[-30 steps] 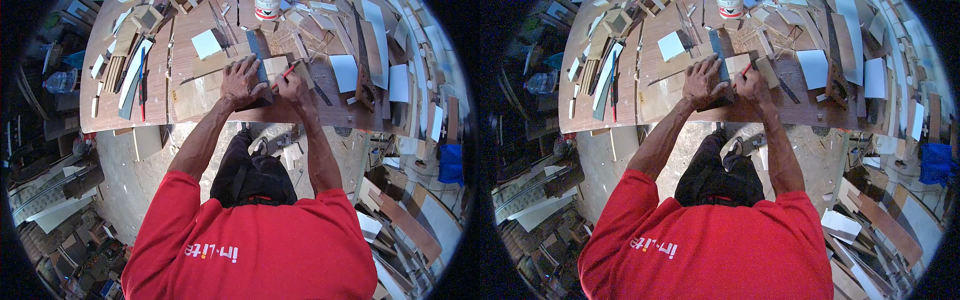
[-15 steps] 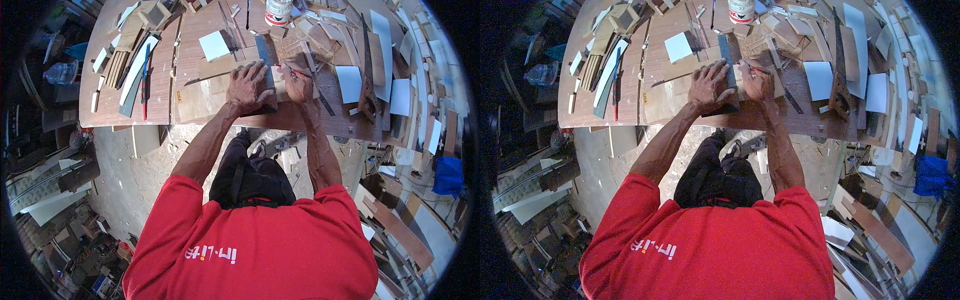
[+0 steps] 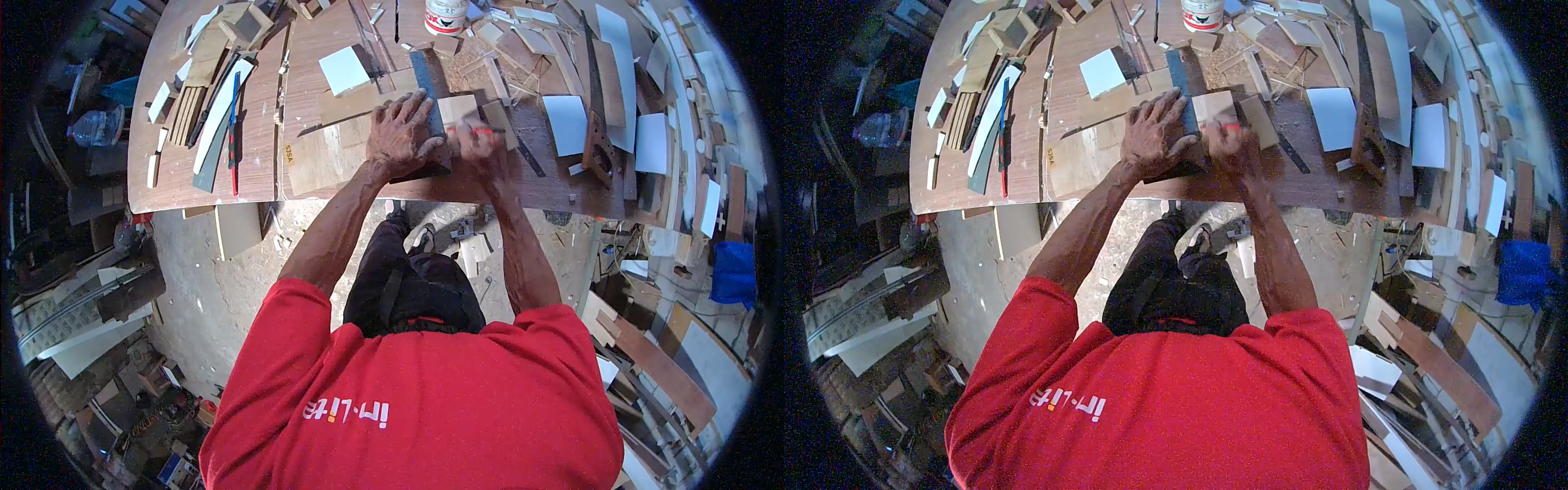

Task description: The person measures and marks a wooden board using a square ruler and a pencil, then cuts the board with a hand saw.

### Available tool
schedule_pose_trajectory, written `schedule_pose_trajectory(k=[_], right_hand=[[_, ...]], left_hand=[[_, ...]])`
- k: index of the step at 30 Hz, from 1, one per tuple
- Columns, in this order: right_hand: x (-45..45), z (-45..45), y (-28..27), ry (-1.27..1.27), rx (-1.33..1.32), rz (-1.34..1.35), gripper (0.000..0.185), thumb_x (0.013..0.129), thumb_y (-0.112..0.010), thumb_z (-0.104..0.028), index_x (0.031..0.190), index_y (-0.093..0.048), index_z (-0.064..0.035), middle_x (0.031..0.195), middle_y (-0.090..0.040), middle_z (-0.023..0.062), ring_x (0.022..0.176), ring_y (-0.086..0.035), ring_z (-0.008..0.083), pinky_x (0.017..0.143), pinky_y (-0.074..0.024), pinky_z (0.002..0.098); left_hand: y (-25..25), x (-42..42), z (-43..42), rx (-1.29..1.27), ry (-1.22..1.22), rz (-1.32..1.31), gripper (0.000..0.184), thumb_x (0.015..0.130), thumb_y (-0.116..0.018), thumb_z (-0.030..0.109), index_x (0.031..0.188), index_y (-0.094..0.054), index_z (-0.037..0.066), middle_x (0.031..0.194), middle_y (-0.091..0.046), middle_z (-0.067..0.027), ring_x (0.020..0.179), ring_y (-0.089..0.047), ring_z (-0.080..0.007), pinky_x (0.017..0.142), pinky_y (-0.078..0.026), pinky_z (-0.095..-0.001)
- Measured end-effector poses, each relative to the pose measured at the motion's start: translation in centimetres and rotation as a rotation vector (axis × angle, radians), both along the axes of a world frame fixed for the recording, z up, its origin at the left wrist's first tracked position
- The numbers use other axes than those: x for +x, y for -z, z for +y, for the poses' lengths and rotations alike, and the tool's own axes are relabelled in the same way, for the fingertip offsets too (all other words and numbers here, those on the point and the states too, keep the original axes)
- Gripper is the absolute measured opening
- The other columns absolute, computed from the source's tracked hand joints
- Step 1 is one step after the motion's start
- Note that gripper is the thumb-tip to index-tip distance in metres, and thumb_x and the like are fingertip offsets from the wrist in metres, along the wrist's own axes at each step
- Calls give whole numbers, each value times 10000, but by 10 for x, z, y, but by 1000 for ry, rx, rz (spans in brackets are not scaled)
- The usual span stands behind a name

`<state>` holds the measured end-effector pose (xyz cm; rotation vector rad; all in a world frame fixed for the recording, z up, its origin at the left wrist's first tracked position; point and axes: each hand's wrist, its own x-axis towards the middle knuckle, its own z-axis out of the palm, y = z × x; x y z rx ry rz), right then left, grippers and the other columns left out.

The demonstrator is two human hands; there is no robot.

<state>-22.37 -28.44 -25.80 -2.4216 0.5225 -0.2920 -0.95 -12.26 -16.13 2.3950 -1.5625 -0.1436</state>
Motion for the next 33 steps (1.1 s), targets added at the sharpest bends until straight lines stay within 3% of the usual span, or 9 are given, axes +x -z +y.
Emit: schedule_pose_trajectory(k=[3, 5, 9, 10, 19, 21, 25, 27, 33], right_hand=[[25, 44, -113, -44, -416, 202, 297, 970, -449, -244, 961, -648, -23, 860, -684, 131, 805, -622, 294, 773, -478, 387], [7, 62, -126, 325, 383, 160, 374, 971, -415, -292, 818, -659, -53, 749, -640, 142, 738, -628, 290, 717, -479, 401], [6, 76, -99, 537, 838, -20, 416, 968, -409, -317, 824, -643, -4, 761, -656, 131, 711, -625, 254, 665, -462, 359], [12, 82, -98, 503, 669, -116, 436, 975, -432, -346, 840, -646, 10, 742, -655, 121, 677, -618, 237, 638, -453, 361], [25, 95, -86, 536, 731, -110, 336, 949, -583, -315, 849, -681, -10, 666, -607, 56, 607, -554, 155, 618, -446, 314], [2, 89, -79, 641, 940, -250, 279, 927, -634, -278, 820, -687, -26, 685, -605, -15, 599, -525, 84, 564, -415, 249], [-70, 69, -86, 723, 633, -314, 252, 920, -652, -291, 873, -687, -46, 690, -589, -14, 585, -492, 69, 548, -394, 232], [-93, 64, -96, 866, 838, -369, 244, 919, -654, -293, 840, -669, -62, 675, -571, -32, 540, -432, 48, 492, -336, 215], [-131, 70, -105, 928, 901, -430, 314, 926, -629, -345, 756, -627, -82, 609, -523, -31, 457, -308, 25, 439, -203, 215]], left_hand=[[2, -1, -2, -2, -26, 3, 771, 878, -470, 627, 1474, -314, 162, 1545, -261, -61, 1383, -282, -320, 1119, -182, -531], [0, -2, 0, -1, -33, -17, 770, 864, -483, 615, 1456, -349, 142, 1535, -288, -72, 1392, -279, -299, 1119, -184, -537], [3, -1, 1, -31, -14, -31, 796, 854, -474, 644, 1456, -347, 139, 1525, -301, -85, 1386, -285, -306, 1119, -182, -530], [2, 0, 2, -43, -15, 8, 806, 848, -493, 644, 1457, -336, 140, 1514, -310, -94, 1378, -295, -317, 1122, -185, -520], [16, 9, 7, -361, -8, 176, 925, 793, -591, 636, 1461, -274, 79, 1482, -317, -171, 1384, -267, -370, 1128, -202, -531], [7, 13, 13, -404, -21, 272, 968, 771, -608, 649, 1474, -248, 89, 1496, -290, -182, 1401, -236, -378, 1128, -196, -559], [-24, 18, 44, -1, 22, 122, 1163, 639, -743, 645, 1507, -152, 147, 1556, -161, -159, 1440, -129, -391, 1094, -135, -693], [-27, 22, 52, 291, 30, 51, 1201, 597, -801, 601, 1507, -150, 164, 1559, -158, -137, 1439, -136, -378, 1088, -152, -701], [-34, 27, 51, 177, 76, 13, 1183, 561, -848, 463, 1491, -198, 129, 1479, -288, -134, 1378, -263, -352, 1056, -210, -681]])
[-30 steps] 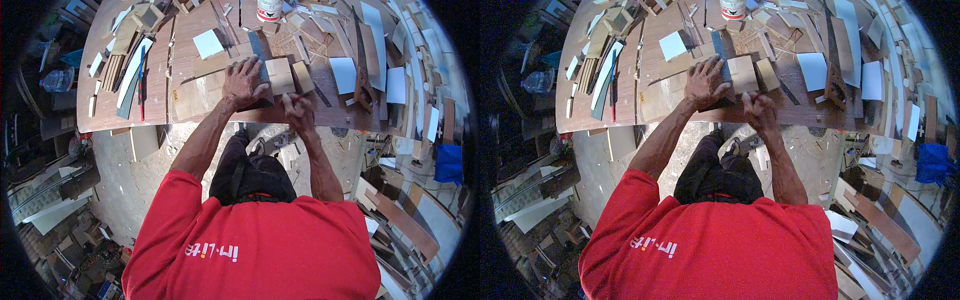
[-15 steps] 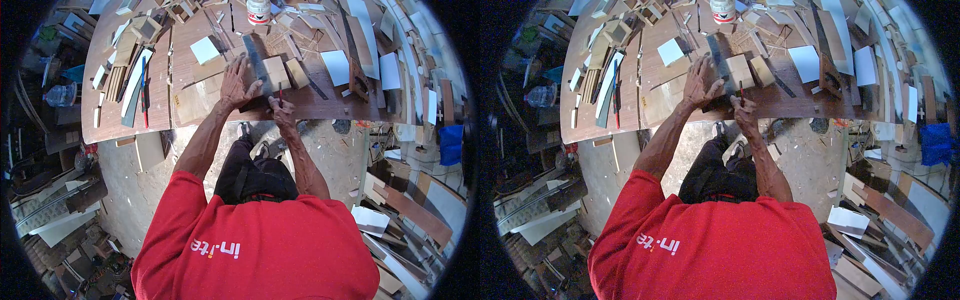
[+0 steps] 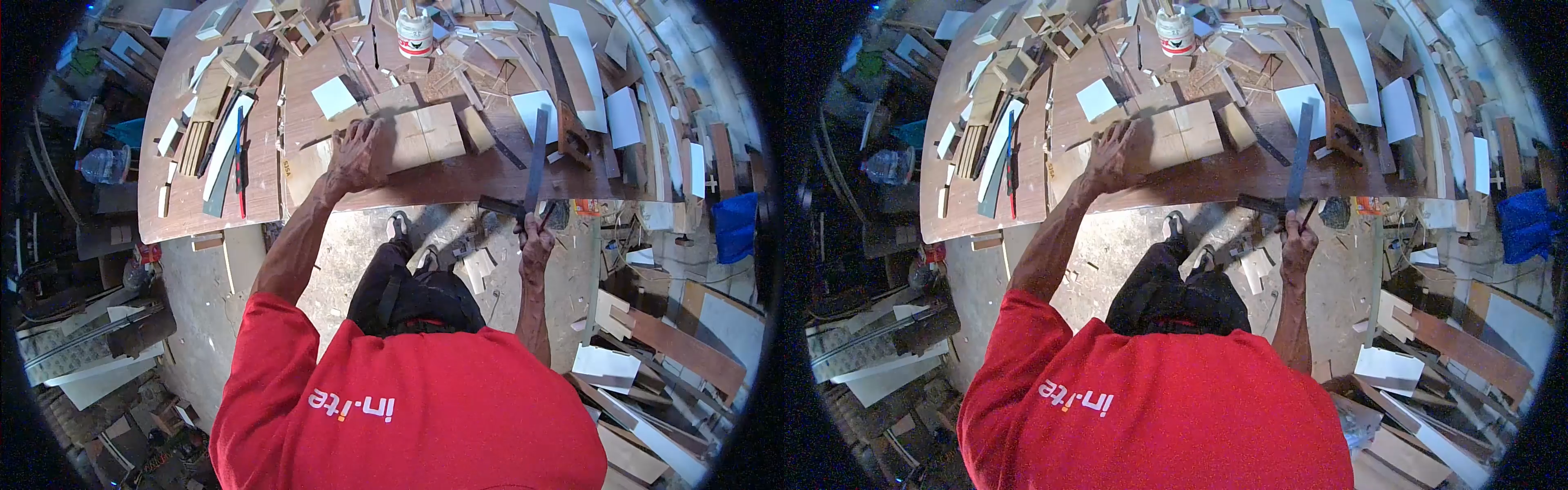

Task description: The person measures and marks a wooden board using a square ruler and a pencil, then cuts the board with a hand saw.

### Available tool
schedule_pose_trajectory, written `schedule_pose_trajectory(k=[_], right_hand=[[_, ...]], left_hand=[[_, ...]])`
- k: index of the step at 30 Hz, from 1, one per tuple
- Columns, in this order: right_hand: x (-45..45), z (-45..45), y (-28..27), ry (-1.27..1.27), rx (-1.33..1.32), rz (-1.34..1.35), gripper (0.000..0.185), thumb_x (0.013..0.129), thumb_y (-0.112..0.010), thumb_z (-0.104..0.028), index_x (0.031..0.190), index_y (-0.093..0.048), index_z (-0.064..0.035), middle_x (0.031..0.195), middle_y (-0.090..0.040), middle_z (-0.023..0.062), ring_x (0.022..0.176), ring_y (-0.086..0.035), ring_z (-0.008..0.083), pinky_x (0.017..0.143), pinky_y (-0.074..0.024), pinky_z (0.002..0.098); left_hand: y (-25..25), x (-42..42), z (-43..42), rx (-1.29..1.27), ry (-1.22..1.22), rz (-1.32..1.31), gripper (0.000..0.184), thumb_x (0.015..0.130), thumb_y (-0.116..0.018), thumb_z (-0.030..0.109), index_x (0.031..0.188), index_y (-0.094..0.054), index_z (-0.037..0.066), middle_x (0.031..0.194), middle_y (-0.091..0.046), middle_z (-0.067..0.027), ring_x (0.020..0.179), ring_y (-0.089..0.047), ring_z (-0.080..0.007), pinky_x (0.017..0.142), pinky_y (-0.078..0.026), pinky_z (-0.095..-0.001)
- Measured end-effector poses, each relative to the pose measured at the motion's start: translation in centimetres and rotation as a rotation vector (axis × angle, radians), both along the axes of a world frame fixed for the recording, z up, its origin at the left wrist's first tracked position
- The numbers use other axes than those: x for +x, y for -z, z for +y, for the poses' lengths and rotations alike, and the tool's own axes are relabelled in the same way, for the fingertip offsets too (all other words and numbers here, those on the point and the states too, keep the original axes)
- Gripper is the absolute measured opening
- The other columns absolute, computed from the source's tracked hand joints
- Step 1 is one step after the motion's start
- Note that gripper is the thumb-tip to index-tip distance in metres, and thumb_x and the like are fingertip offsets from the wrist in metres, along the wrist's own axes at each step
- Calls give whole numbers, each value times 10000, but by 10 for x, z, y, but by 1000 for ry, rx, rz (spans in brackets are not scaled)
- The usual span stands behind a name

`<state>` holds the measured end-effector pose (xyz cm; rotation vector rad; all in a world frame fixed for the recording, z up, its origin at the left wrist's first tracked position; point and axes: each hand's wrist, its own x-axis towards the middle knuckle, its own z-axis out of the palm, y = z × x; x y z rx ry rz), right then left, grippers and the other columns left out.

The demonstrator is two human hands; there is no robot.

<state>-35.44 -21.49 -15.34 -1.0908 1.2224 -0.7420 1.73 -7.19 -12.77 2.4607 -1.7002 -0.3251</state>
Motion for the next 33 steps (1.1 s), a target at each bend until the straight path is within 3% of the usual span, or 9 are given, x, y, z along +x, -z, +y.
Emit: schedule_pose_trajectory(k=[5, 10, 16, 21, 25, 28, 30, 31, 33], right_hand=[[-24, 15, 29, 0, 20, 80, 313, 935, -620, -321, 754, -634, -66, 599, -523, -36, 457, -313, 27, 436, -211, 216], [-27, 24, 31, -18, 24, 12, 312, 955, -594, -293, 762, -642, -52, 574, -483, -51, 454, -306, 26, 427, -211, 222], [-30, 24, 27, -34, 9, 32, 341, 960, -589, -292, 722, -646, -55, 549, -397, -86, 448, -279, 28, 425, -177, 229], [-35, 22, 35, -79, -10, 110, 322, 958, -590, -294, 753, -656, -56, 595, -515, -45, 484, -342, 27, 443, -214, 215], [-29, 29, 21, -47, -6, -7, 306, 922, -650, -276, 687, -621, -81, 563, -428, -80, 484, -325, 45, 454, -228, 252], [-29, 31, 18, -50, 35, -18, 285, 926, -645, -269, 721, -633, -73, 573, -446, -75, 487, -339, 45, 455, -237, 245], [-31, 32, 19, -111, 24, 2, 305, 954, -595, -308, 800, -664, -53, 640, -586, -14, 485, -368, 32, 444, -239, 213], [-31, 32, 20, -112, 26, 5, 305, 954, -595, -308, 800, -664, -53, 640, -586, -14, 485, -368, 32, 444, -239, 213], [-30, 32, 20, -118, 16, 15, 313, 954, -596, -310, 787, -666, -54, 610, -554, -33, 471, -349, 29, 437, -227, 223]], left_hand=[[-29, -2, 5, -254, 96, -194, 967, 639, -754, 330, 1452, -282, 101, 1422, -347, -184, 1309, -340, -378, 1083, -167, -617], [-35, -1, 1, -334, 45, -318, 945, 672, -737, 305, 1464, -260, 107, 1421, -343, -183, 1311, -330, -388, 1068, -190, -632], [-40, 2, 3, -283, 36, -143, 1050, 602, -801, 326, 1467, -250, 102, 1423, -340, -178, 1317, -320, -388, 1073, -206, -608], [-48, 4, 1, -116, 26, -37, 1145, 555, -848, 399, 1480, -249, 88, 1454, -323, -191, 1333, -307, -394, 1084, -255, -535], [-35, 15, 1, -93, 67, 39, 1146, 567, -855, 461, 1476, -271, 80, 1472, -316, -200, 1345, -306, -397, 1088, -265, -534], [-35, 17, -2, 1, 61, 128, 1143, 571, -853, 501, 1471, -287, 80, 1482, -316, -196, 1348, -309, -406, 1093, -266, -549], [-34, 17, -4, -3, 81, 173, 1083, 573, -849, 459, 1444, -321, 92, 1494, -298, -170, 1348, -300, -434, 1061, -248, -644], [-34, 16, -5, -2, 80, 177, 1083, 573, -849, 459, 1444, -321, 92, 1494, -298, -170, 1348, -300, -434, 1061, -248, -644], [-34, 16, -7, 69, 86, 114, 1126, 575, -847, 518, 1465, -296, 103, 1492, -307, -173, 1337, -318, -422, 1085, -282, -573]])
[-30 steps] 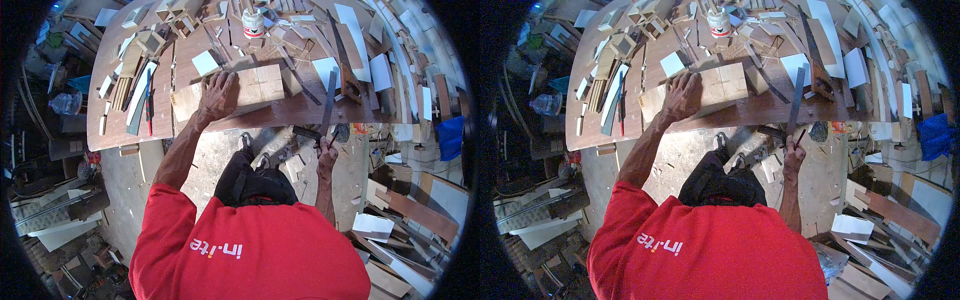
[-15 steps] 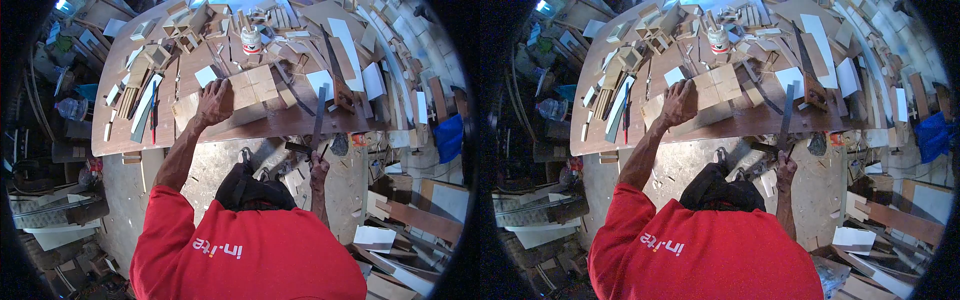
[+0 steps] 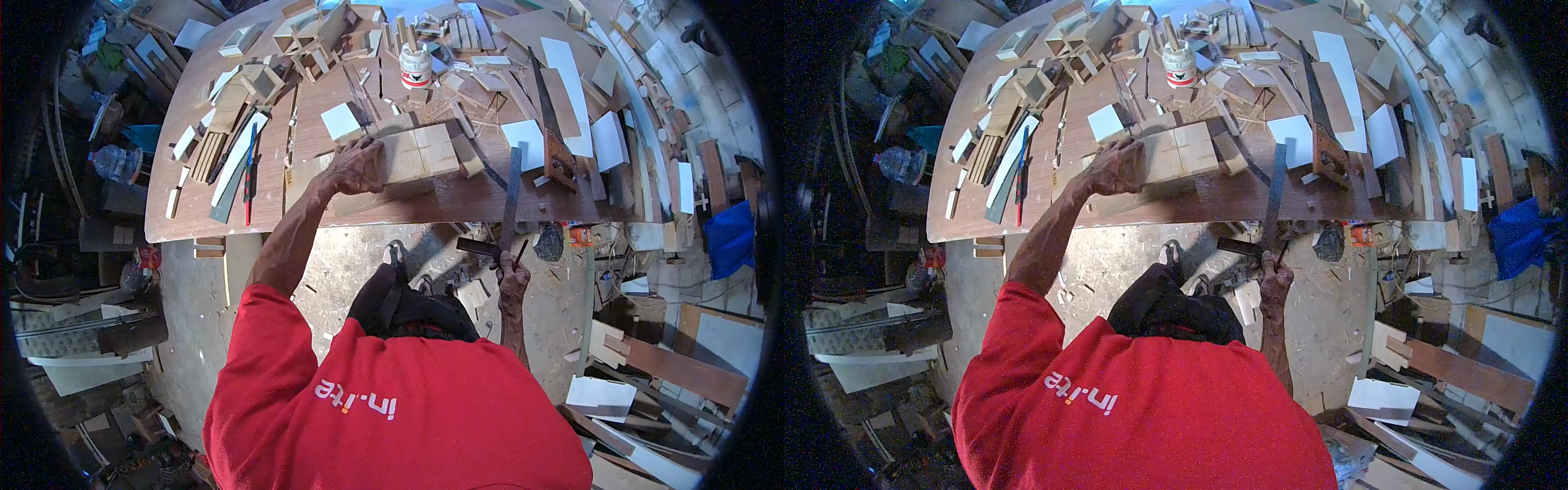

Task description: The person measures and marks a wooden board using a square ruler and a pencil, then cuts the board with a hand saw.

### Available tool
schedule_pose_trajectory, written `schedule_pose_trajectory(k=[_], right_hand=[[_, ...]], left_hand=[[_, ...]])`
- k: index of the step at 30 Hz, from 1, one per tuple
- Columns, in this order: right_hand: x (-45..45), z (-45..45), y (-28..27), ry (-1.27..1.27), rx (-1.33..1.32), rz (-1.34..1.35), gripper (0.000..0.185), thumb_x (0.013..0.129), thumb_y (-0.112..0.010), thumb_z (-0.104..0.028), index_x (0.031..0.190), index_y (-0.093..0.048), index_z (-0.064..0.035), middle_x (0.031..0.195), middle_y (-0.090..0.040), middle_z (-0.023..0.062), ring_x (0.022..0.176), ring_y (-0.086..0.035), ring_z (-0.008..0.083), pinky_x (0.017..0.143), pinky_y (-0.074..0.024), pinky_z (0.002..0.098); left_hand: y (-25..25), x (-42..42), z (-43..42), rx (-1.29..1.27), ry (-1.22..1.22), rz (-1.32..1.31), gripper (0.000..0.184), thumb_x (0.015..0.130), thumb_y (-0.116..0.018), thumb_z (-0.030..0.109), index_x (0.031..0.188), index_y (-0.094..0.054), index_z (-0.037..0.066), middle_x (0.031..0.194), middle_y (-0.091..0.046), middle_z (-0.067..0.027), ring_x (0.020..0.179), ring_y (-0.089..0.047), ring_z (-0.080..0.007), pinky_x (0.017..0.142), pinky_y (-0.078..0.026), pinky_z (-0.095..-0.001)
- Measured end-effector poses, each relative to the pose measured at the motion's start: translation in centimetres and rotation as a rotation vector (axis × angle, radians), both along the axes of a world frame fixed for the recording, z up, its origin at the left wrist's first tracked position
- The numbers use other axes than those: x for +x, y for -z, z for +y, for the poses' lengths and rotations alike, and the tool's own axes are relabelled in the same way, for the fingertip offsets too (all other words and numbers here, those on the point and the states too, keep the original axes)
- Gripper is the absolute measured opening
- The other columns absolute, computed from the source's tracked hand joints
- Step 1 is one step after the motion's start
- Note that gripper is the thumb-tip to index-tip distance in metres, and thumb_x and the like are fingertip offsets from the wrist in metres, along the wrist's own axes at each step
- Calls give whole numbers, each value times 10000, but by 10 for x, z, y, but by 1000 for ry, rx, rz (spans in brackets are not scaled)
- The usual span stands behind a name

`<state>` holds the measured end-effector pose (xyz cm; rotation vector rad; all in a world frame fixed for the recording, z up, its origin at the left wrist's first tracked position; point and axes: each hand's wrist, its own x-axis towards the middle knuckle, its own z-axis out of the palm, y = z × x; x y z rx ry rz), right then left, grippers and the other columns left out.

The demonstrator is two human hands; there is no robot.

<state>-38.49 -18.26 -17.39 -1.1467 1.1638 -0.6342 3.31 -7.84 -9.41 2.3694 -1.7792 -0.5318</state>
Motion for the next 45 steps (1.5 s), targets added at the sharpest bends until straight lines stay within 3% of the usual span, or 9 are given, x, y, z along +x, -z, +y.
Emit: schedule_pose_trajectory(k=[10, 12, 16, 18, 22, 24, 30, 39, 45], right_hand=[[5, -3, 13, -15, -14, -3, 321, 955, -597, -304, 759, -663, -58, 567, -468, -74, 461, -313, 25, 434, -185, 217], [9, -4, 17, -77, -47, 22, 293, 950, -606, -284, 774, -665, -58, 595, -491, -64, 478, -331, 25, 444, -211, 213], [41, 0, -4, -125, -64, -54, 240, 941, -619, -243, 801, -663, -52, 660, -535, -36, 521, -386, 34, 473, -274, 211], [58, -1, -10, -195, -94, -26, 249, 945, -613, -244, 791, -663, -55, 661, -543, -35, 530, -392, 36, 481, -279, 216], [86, -3, -22, -316, -107, 66, 291, 958, -590, -253, 752, -665, -62, 667, -572, -32, 566, -410, 41, 517, -295, 235], [90, -5, -24, -321, -107, 53, 311, 960, -586, -261, 735, -662, -61, 665, -576, -34, 566, -417, 40, 515, -293, 236], [75, -8, -28, -227, -58, -41, 330, 936, -626, -289, 721, -649, -40, 614, -517, -50, 554, -379, 61, 507, -293, 257], [43, 1, -24, -112, 43, -19, 282, 924, -650, -268, 739, -656, -55, 621, -513, -48, 564, -382, 51, 499, -285, 254], [36, 6, -13, -109, 41, 23, 303, 922, -656, -268, 721, -638, -43, 610, -478, -54, 562, -392, 59, 497, -288, 259]], left_hand=[[22, -7, -2, 30, -42, -38, 1079, 602, -829, 489, 1457, -291, 110, 1501, -284, -173, 1348, -298, -430, 1064, -241, -673], [25, -11, -2, -4, -52, -31, 1056, 539, -857, 350, 1429, -334, 125, 1475, -313, -162, 1370, -266, -392, 1072, -246, -646], [27, -20, -2, -7, -103, -10, 1056, 529, -862, 341, 1420, -339, 124, 1462, -323, -167, 1363, -273, -392, 1083, -229, -636], [27, -18, -1, 64, -67, -26, 1097, 619, -849, 403, 1479, -223, 135, 1527, -224, -163, 1387, -223, -434, 1084, -195, -668], [48, -14, 5, -29, -39, -51, 1116, 611, -842, 469, 1480, -224, 143, 1530, -206, -164, 1400, -179, -439, 1090, -192, -661], [49, -22, 3, -97, -105, -123, 1155, 552, -808, 608, 1468, -283, 142, 1525, -228, -157, 1414, -179, -403, 1079, -172, -688], [36, -35, -12, -45, -137, -103, 1153, 585, -715, 730, 1461, -295, 109, 1541, -190, -156, 1428, -123, -395, 1022, -130, -766], [64, -61, -40, -111, -169, -199, 1027, 738, -652, 645, 1458, -234, 43, 1500, -209, -218, 1400, -177, -415, 1038, -131, -736], [74, -58, -40, -185, -139, -150, 1101, 697, -720, 597, 1440, -217, -39, 1479, -202, -274, 1387, -177, -446, 1029, -130, -741]])
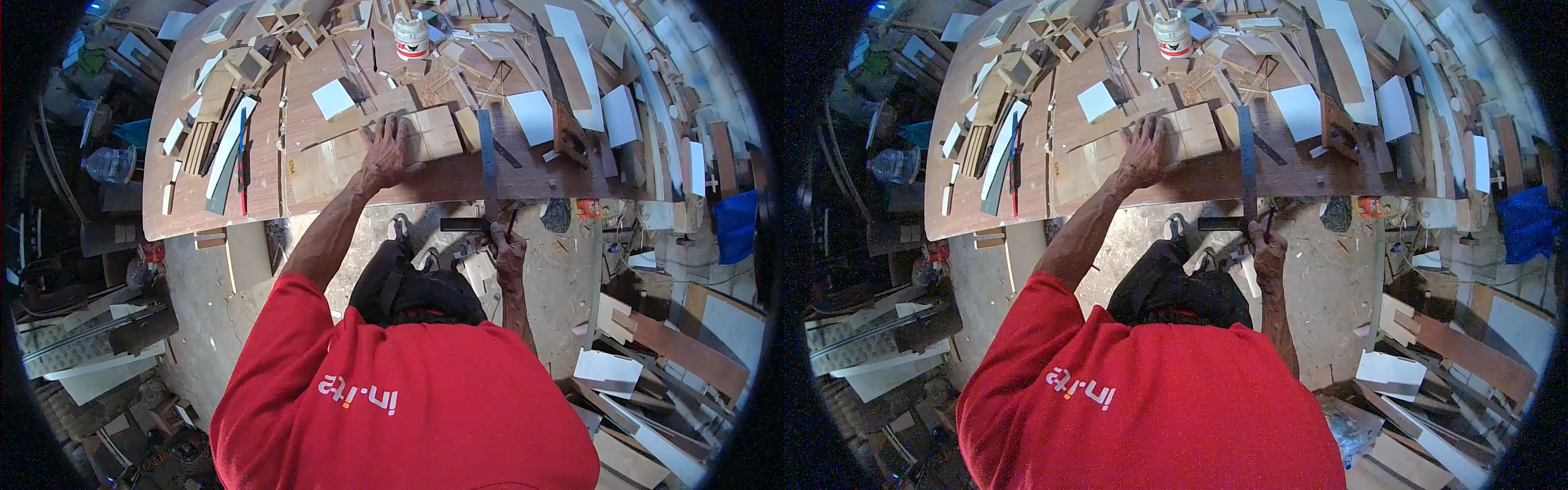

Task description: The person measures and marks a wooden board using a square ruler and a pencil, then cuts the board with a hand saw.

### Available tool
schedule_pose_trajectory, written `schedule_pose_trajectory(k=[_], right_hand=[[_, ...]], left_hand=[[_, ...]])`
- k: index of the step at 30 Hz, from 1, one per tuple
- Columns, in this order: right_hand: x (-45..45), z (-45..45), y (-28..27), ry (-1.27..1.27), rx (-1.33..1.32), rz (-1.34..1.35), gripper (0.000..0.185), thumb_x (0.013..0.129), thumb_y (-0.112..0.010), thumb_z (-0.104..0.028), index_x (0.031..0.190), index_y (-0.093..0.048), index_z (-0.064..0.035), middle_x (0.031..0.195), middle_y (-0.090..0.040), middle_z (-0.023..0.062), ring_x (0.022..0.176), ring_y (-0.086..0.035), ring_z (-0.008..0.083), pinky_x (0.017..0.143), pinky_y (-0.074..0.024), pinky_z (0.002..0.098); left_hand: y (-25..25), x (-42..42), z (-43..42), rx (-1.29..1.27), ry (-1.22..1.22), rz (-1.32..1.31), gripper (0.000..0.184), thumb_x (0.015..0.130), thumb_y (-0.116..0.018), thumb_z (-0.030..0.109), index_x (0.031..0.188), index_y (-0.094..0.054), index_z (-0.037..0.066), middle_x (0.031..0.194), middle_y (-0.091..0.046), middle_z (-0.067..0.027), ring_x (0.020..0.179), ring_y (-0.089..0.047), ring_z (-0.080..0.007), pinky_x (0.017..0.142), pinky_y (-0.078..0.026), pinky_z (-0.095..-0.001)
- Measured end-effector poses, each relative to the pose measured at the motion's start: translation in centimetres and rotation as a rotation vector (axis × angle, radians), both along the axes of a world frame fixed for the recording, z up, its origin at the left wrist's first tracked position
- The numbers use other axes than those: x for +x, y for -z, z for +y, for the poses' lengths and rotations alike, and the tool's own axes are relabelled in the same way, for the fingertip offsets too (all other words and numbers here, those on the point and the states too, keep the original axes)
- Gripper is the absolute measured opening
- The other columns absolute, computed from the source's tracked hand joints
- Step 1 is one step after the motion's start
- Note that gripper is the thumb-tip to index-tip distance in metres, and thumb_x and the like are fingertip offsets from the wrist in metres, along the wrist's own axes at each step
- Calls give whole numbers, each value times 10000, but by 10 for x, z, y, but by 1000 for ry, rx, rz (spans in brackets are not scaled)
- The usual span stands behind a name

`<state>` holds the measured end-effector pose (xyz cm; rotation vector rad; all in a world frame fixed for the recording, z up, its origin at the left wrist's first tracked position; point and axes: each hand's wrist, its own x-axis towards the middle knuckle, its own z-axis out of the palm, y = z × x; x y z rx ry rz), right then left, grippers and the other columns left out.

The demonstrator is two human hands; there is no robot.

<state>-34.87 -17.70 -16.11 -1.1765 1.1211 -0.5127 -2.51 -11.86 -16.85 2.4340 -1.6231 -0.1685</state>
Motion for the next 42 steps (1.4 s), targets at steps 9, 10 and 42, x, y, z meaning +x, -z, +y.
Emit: schedule_pose_trajectory(k=[9, 10, 42], right_hand=[[1, -6, 7, -22, -47, -65, 238, 954, -602, -241, 844, -669, -41, 651, -602, -8, 493, -362, 25, 444, -242, 210], [-1, -8, 9, -25, -35, -53, 236, 955, -600, -242, 851, -667, -42, 654, -601, -7, 491, -359, 25, 444, -239, 209], [74, -6, -54, -116, -105, -83, 250, 958, -586, -237, 818, -691, -58, 665, -586, -54, 549, -390, 25, 499, -280, 220]], left_hand=[[-8, 4, 3, 57, 36, 33, 1117, 665, -755, 554, 1462, -208, -5, 1502, -181, -283, 1396, -160, -466, 1052, -94, -737], [-9, 6, 5, 56, 35, 32, 1117, 665, -755, 554, 1462, -208, -5, 1502, -181, -283, 1396, -160, -466, 1052, -94, -737], [-64, 68, -4, -117, 284, 126, 145, 824, -574, 132, 951, -563, 62, 793, -624, -189, 778, -613, -409, 664, -468, -486]])
